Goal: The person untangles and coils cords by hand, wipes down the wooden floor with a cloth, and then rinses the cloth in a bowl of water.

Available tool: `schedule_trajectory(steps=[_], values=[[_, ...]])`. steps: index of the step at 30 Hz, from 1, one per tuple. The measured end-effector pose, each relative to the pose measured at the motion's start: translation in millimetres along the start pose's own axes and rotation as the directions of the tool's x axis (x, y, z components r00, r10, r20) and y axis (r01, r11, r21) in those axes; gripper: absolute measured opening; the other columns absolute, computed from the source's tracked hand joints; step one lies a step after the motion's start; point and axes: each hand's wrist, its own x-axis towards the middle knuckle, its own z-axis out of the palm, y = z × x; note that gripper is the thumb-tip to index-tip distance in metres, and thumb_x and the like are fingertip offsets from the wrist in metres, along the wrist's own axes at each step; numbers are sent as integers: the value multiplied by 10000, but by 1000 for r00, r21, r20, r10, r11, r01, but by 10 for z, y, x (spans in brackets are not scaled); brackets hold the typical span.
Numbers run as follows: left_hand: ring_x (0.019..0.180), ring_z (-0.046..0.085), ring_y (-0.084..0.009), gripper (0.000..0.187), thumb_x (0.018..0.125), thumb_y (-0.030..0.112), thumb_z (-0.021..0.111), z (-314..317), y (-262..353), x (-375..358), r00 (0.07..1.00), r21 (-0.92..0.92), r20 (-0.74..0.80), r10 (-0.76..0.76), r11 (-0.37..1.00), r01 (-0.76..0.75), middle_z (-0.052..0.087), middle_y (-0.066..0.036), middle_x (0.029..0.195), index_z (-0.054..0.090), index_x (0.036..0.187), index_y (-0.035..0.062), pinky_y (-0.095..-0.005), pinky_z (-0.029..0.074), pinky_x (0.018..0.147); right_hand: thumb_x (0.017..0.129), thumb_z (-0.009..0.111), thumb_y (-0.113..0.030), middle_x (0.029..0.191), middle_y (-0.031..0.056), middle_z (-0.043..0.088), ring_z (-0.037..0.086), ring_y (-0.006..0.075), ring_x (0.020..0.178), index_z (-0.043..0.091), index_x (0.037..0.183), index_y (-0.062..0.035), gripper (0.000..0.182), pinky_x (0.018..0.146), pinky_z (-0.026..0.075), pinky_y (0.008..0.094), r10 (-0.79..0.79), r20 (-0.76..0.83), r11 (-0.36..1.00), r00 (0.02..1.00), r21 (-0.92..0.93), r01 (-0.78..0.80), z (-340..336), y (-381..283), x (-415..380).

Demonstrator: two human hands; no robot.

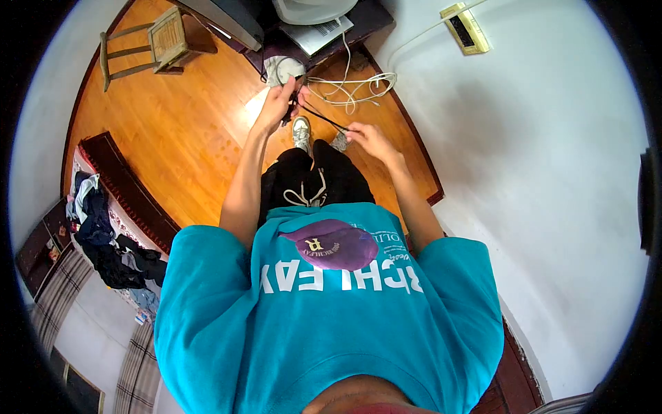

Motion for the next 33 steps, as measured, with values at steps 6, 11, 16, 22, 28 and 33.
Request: schedule_trajectory(steps=[6, 11, 16, 22, 28, 33], values=[[541, 476, -87, 467, 1036, 398, 407, 190, -187, -73, 856, 596, 448, -257, 800, -72, 539, 8, 614, 672, 947, 23, -258, 420, 526, 888, 658, -154, 767, 159, 689, 678, 281, 703, 704, 859, -23, 142, 645, 504, 404, 78, -141, 974, 987, -202, -106, -286, -138, 479], [779, 665, -409, 546, 987, 463, 485, 371, -690, -28, 958, 948, 251, -140, 238, -213, 677, -181, 735, 653, 864, -41, -462, 500, 746, 866, 693, -163, 721, 153, 682, 668, 242, 631, 692, 853, 3, 167, 601, 497, 359, -119, -294, 962, 948, -270, 37, -216, -559, 716], [579, 615, -177, 415, 987, 352, 532, 322, -319, 96, 969, 782, 65, -240, 615, 100, 643, -86, 647, 690, 837, -1, -306, 473, 541, 881, 678, -138, 733, 168, 671, 655, 231, 607, 677, 974, -6, 162, 586, 495, 345, -161, -378, 979, 912, -177, 100, 87, -896, 329], [581, 469, -67, 217, 993, 142, 538, -16, -237, 162, 985, -19, 169, -47, 999, 50, 620, -8, 729, 693, 972, -7, -212, 373, 518, 931, 611, -139, 874, 187, 701, 681, 337, 732, 673, 985, 6, 167, 652, 517, 374, 25, -121, 989, 992, 148, -7, 155, -596, -77], [586, 429, -51, 300, 1011, 260, 541, -309, -111, 73, 870, 429, 418, -263, 901, 66, 530, 32, 672, 646, 851, 29, -198, 325, 524, 945, 618, -238, 668, 41, 630, 541, 103, 590, 726, 996, -29, 241, 548, 440, 270, 108, -12, 972, 994, 210, -103, -67, 94, -36], [576, 503, -67, 351, 1013, 317, 512, 54, 55, -130, 747, 470, 541, -386, 876, 112, 597, 13, 672, 673, 889, 30, -216, 388, 541, 916, 650, -218, 693, 45, 643, 560, 124, 605, 731, 970, -13, 227, 581, 459, 272, 185, 362, 981, 914, -9, -195, -173, -12, 376]])
